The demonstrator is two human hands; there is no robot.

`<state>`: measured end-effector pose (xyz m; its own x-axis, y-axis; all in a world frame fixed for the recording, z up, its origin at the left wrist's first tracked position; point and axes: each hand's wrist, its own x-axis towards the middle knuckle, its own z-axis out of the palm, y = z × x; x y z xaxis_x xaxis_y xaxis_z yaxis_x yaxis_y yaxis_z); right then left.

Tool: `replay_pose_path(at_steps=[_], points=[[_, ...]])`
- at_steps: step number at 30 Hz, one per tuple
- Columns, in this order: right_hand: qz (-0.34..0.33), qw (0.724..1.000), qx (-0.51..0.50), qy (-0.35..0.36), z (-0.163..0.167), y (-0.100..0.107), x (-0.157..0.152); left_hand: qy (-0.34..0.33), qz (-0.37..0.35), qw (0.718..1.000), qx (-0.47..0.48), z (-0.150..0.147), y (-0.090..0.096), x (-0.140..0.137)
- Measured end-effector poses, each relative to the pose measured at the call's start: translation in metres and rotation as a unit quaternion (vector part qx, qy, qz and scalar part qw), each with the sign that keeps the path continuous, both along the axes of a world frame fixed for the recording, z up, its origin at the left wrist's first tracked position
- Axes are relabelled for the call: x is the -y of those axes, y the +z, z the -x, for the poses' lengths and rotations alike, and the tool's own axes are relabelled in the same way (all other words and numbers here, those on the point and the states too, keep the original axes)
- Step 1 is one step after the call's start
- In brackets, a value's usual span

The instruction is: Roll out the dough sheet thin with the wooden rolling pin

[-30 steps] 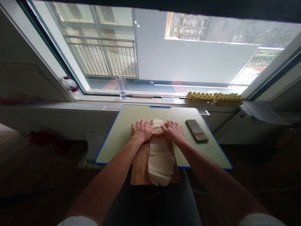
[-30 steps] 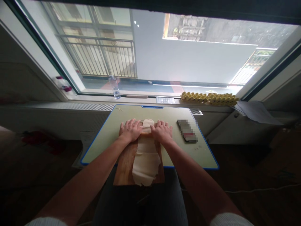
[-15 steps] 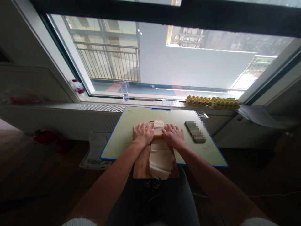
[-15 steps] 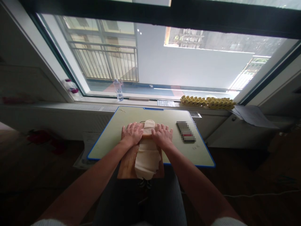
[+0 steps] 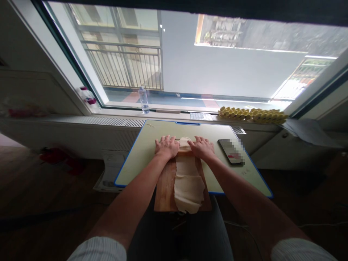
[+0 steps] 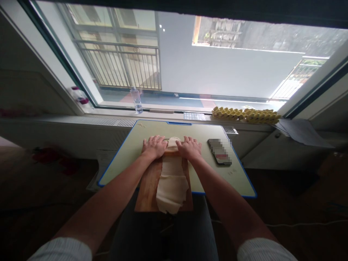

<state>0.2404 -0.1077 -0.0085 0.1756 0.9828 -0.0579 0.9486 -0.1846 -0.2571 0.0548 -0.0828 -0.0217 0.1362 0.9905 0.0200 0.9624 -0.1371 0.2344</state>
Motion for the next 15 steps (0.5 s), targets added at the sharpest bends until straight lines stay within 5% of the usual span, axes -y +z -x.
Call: replay_pose_path(at_steps=[15], points=[[-0.030, 0.999, -0.024, -0.011, -0.006, -0.006, -0.052, 0.010, -0.007, 1.000, 0.008, -0.005, 0.003, -0.048]])
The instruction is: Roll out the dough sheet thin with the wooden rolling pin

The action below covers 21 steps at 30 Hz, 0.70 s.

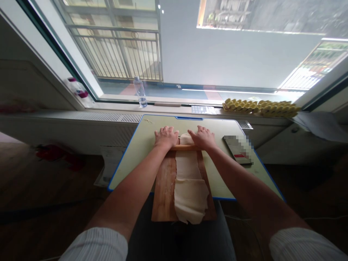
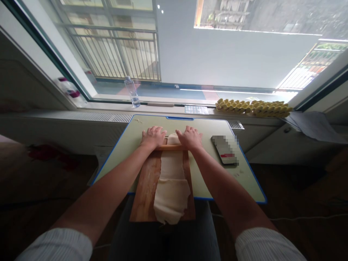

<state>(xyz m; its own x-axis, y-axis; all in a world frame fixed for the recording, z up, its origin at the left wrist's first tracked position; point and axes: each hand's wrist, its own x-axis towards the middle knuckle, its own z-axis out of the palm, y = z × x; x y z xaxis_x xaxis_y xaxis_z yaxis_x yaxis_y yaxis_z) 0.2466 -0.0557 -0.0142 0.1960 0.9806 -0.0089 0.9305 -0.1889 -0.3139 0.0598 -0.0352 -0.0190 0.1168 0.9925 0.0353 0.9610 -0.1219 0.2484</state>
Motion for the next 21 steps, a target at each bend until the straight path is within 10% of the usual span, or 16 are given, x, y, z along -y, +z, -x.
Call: replay_pose_path(at_steps=[21], points=[[0.020, 1.000, 0.018, -0.004, 0.005, 0.003, 0.035, -0.029, -0.013, 0.999, -0.001, 0.005, -0.002, 0.025]])
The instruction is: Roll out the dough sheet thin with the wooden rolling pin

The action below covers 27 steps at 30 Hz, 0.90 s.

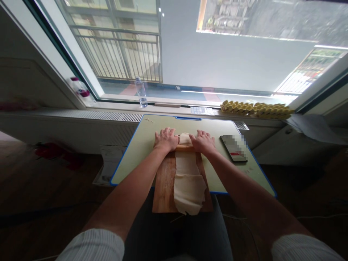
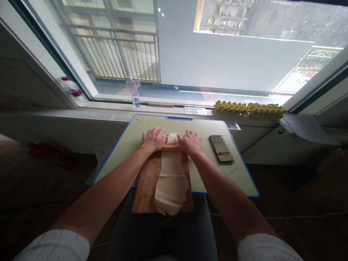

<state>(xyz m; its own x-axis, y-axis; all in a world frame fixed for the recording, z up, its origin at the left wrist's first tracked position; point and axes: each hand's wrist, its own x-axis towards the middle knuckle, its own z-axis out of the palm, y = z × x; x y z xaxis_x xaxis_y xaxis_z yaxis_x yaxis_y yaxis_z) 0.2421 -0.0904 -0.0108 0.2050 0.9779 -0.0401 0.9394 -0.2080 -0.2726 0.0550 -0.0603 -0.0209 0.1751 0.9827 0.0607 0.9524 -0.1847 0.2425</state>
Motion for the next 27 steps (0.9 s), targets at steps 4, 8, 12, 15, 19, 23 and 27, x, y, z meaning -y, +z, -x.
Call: replay_pose_path(at_steps=[4, 8, 12, 15, 19, 23, 27], points=[[0.003, 1.000, 0.007, -0.001, 0.004, 0.002, 0.017, 0.008, 0.002, 1.000, 0.002, 0.002, -0.002, 0.013], [-0.007, 0.999, 0.037, 0.002, 0.009, 0.000, 0.043, 0.014, -0.006, 1.000, -0.001, 0.003, -0.003, 0.039], [-0.054, 0.994, 0.087, 0.024, 0.016, -0.005, 0.080, 0.003, -0.030, 0.999, -0.010, 0.010, -0.004, 0.078], [-0.068, 0.992, 0.097, 0.040, 0.019, -0.012, 0.114, -0.023, -0.045, 0.999, -0.004, 0.019, -0.005, 0.114], [-0.088, 0.989, 0.094, 0.066, 0.020, -0.021, 0.157, -0.053, -0.088, 0.995, 0.005, 0.032, -0.007, 0.159], [-0.099, 0.988, 0.098, 0.072, 0.020, -0.024, 0.172, -0.058, -0.102, 0.993, 0.005, 0.035, -0.007, 0.177], [-0.076, 0.991, 0.092, 0.066, 0.021, -0.012, 0.148, -0.045, -0.101, 0.994, 0.024, 0.031, -0.009, 0.162]])
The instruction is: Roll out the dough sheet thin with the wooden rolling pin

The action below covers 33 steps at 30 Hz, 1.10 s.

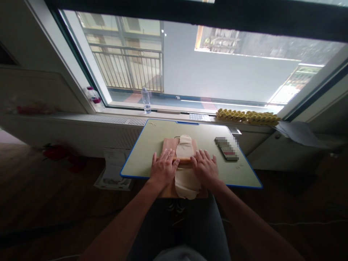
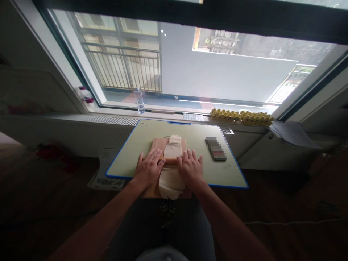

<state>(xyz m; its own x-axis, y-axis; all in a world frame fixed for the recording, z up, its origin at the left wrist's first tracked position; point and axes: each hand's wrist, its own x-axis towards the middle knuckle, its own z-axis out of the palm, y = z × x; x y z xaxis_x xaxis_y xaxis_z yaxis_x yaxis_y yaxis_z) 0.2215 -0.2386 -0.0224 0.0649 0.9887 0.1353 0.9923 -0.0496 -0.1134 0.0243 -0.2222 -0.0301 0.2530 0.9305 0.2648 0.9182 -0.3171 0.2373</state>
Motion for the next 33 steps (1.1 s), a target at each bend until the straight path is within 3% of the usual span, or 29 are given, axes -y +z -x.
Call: replay_pose_path(at_steps=[5, 10, 13, 17, 23, 27, 33], points=[[0.036, 0.999, -0.012, -0.010, -0.003, 0.021, -0.046, 0.010, 0.013, 1.000, 0.026, -0.006, 0.002, -0.018], [0.057, 0.998, -0.019, -0.017, -0.010, 0.022, -0.068, 0.026, -0.036, 0.996, 0.077, -0.016, 0.022, -0.033], [0.051, 0.998, -0.015, -0.014, -0.010, 0.017, -0.070, 0.042, -0.059, 0.994, 0.088, -0.027, 0.028, -0.053], [0.060, 0.998, -0.027, -0.014, -0.008, 0.014, -0.068, 0.069, 0.010, 0.997, 0.035, -0.039, 0.018, -0.074], [0.098, 0.994, -0.036, -0.016, -0.008, 0.009, -0.058, 0.029, 0.100, 0.994, -0.031, -0.039, 0.007, -0.066], [0.084, 0.995, -0.043, -0.026, -0.006, 0.007, -0.053, 0.025, 0.103, 0.994, -0.037, -0.039, 0.009, -0.062], [0.072, 0.996, -0.056, -0.021, -0.009, 0.009, -0.067, 0.028, 0.096, 0.994, -0.033, -0.040, 0.011, -0.076]])
